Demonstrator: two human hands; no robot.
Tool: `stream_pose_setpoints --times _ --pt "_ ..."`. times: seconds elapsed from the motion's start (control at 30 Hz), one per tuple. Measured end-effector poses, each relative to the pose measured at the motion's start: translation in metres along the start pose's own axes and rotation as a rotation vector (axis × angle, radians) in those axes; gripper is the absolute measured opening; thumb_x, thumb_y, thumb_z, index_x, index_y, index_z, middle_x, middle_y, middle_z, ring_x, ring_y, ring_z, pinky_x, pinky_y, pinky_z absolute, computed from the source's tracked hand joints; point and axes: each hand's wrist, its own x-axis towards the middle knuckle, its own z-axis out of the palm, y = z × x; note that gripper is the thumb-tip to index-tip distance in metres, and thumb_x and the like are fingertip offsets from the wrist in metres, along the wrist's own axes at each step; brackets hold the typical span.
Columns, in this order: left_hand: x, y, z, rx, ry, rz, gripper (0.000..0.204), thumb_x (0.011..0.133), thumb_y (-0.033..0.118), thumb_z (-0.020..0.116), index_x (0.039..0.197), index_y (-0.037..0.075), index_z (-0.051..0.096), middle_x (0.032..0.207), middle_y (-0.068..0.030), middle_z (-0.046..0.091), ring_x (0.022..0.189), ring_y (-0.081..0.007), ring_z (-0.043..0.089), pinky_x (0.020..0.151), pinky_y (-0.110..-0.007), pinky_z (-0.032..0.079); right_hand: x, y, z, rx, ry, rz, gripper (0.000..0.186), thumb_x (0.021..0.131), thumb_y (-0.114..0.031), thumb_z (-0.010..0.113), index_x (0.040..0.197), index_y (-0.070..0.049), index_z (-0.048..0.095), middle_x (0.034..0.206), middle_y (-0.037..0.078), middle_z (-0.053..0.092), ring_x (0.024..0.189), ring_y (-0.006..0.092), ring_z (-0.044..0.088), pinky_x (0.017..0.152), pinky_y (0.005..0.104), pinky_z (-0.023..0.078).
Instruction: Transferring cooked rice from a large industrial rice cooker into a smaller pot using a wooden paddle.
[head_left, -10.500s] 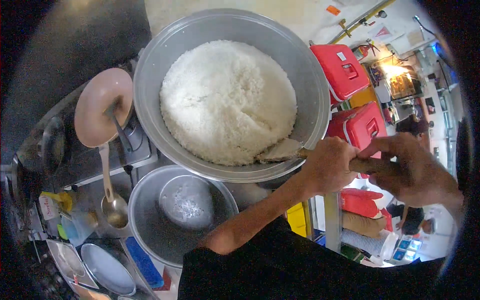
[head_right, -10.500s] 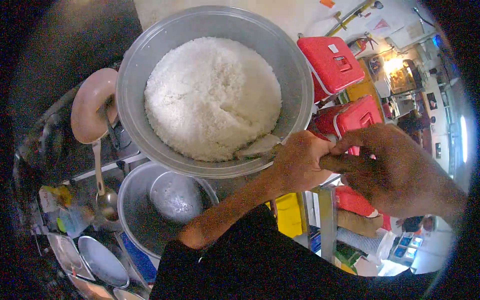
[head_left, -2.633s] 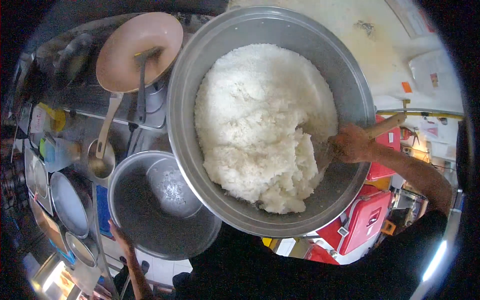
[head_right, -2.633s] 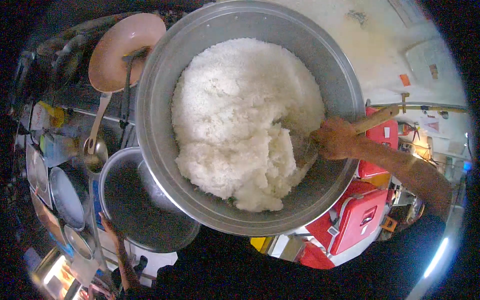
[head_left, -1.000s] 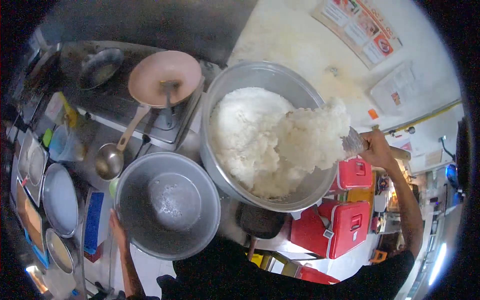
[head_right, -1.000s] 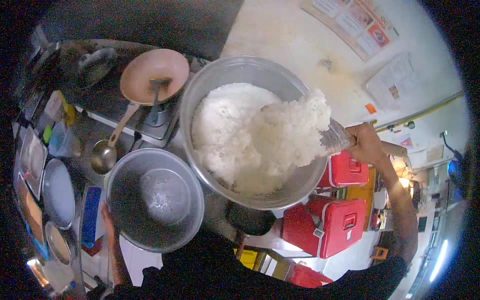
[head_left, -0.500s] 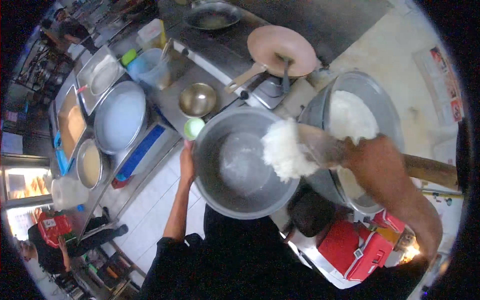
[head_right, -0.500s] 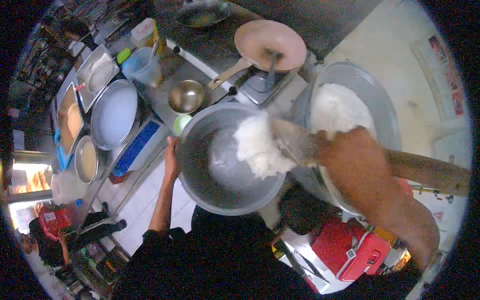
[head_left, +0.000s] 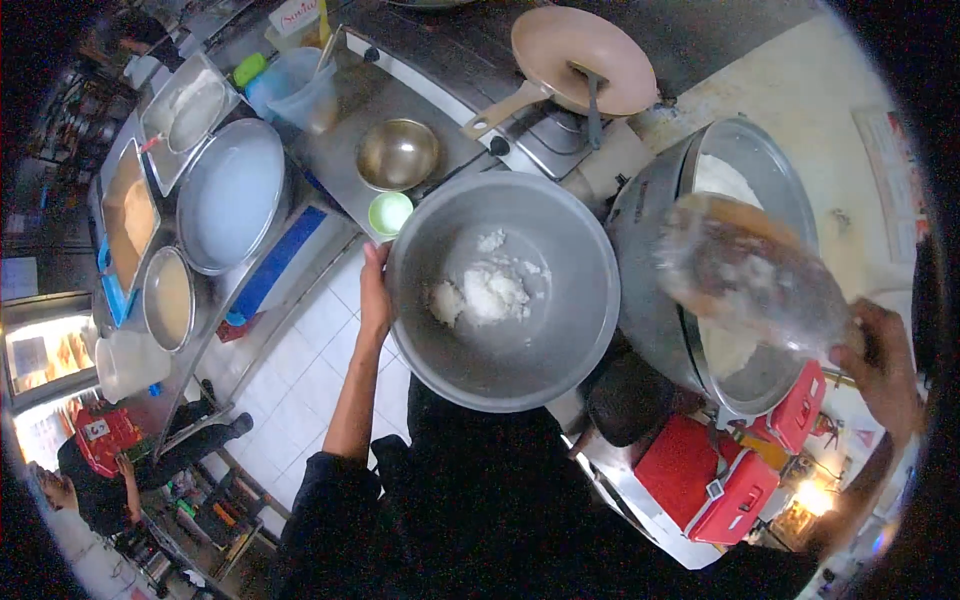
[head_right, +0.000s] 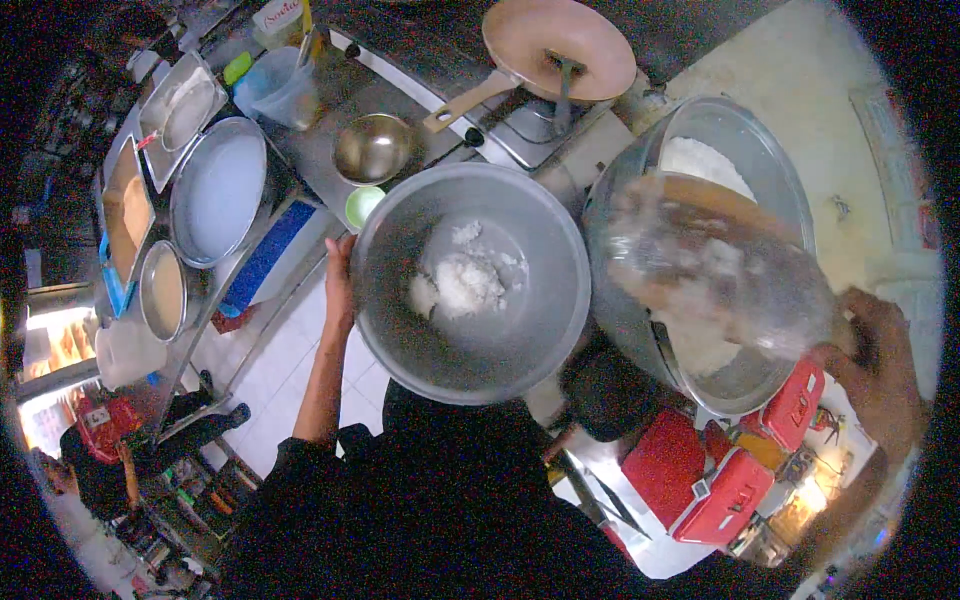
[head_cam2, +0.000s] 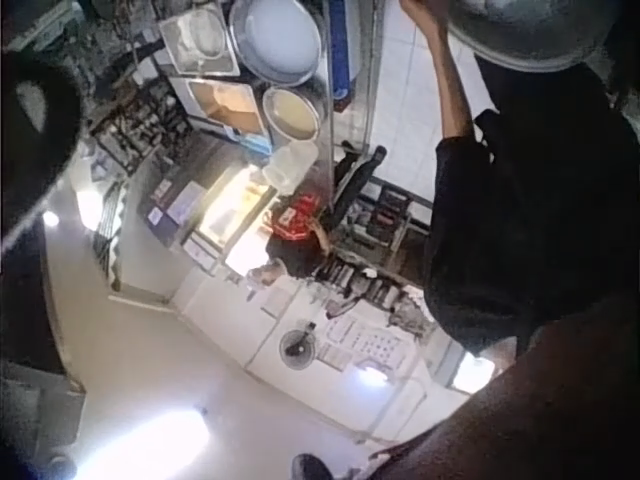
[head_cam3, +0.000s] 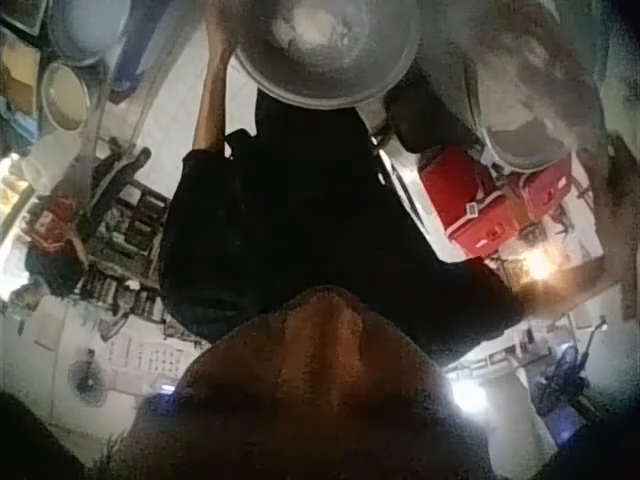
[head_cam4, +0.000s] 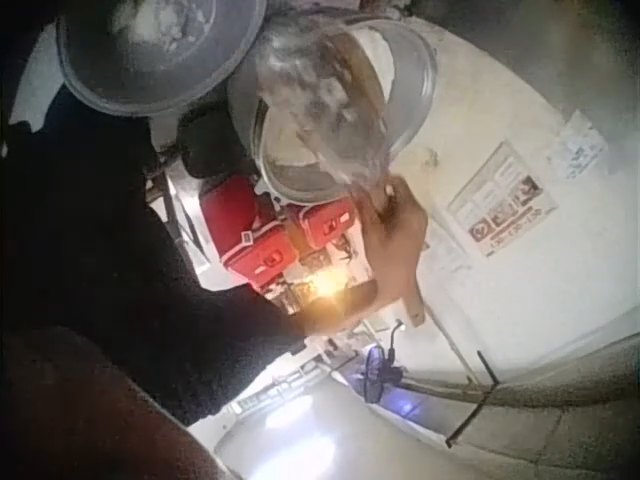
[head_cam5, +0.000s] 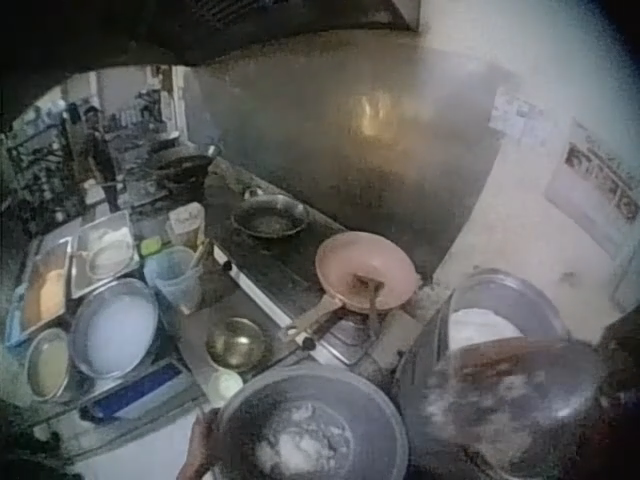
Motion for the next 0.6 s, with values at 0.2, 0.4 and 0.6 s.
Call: stream_pose_setpoints --times 0.2,0.4,0.6 --pt "0.009 -0.022 -0.033 0.129 0.077 -0.028 0.058 0.092 0.045 0.03 0.129 0.002 0.04 0.132 -0.0101 0.04 0.123 -0.0241 0.034 0.103 -0.038 0.024 -0.022 0.098 -0.014 -0.527 0.014 0.164 0.044 0.078 -0.021 0.063 0.112 0.0 0.047 0.083 0.02 0.057 0.08 0.0324 0.055 0.071 0.0394 0.044" --pt "-0.013 -0.023 -0.027 0.068 0.14 -0.073 0.07 0.09 0.057 0.024 0.128 0.001 0.039 0.127 -0.0116 0.043 0.116 -0.023 0.039 0.101 -0.037 0.025 0.019 0.134 0.005 -0.823 0.042 0.01 0.035 0.082 -0.029 0.056 0.103 -0.002 0.051 0.071 0.016 0.059 0.071 0.035 0.056 0.066 0.0432 0.042" --pt "-0.022 0.0 0.005 0.018 0.094 -0.091 0.067 0.091 0.057 0.023 0.129 0.004 0.037 0.125 -0.0127 0.043 0.115 -0.0268 0.04 0.099 -0.041 0.03 0.06 0.175 -0.001 -0.933 0.062 -0.05 0.038 0.08 -0.039 0.057 0.096 -0.005 0.055 0.068 0.012 0.061 0.069 0.0314 0.059 0.066 0.0416 0.045"
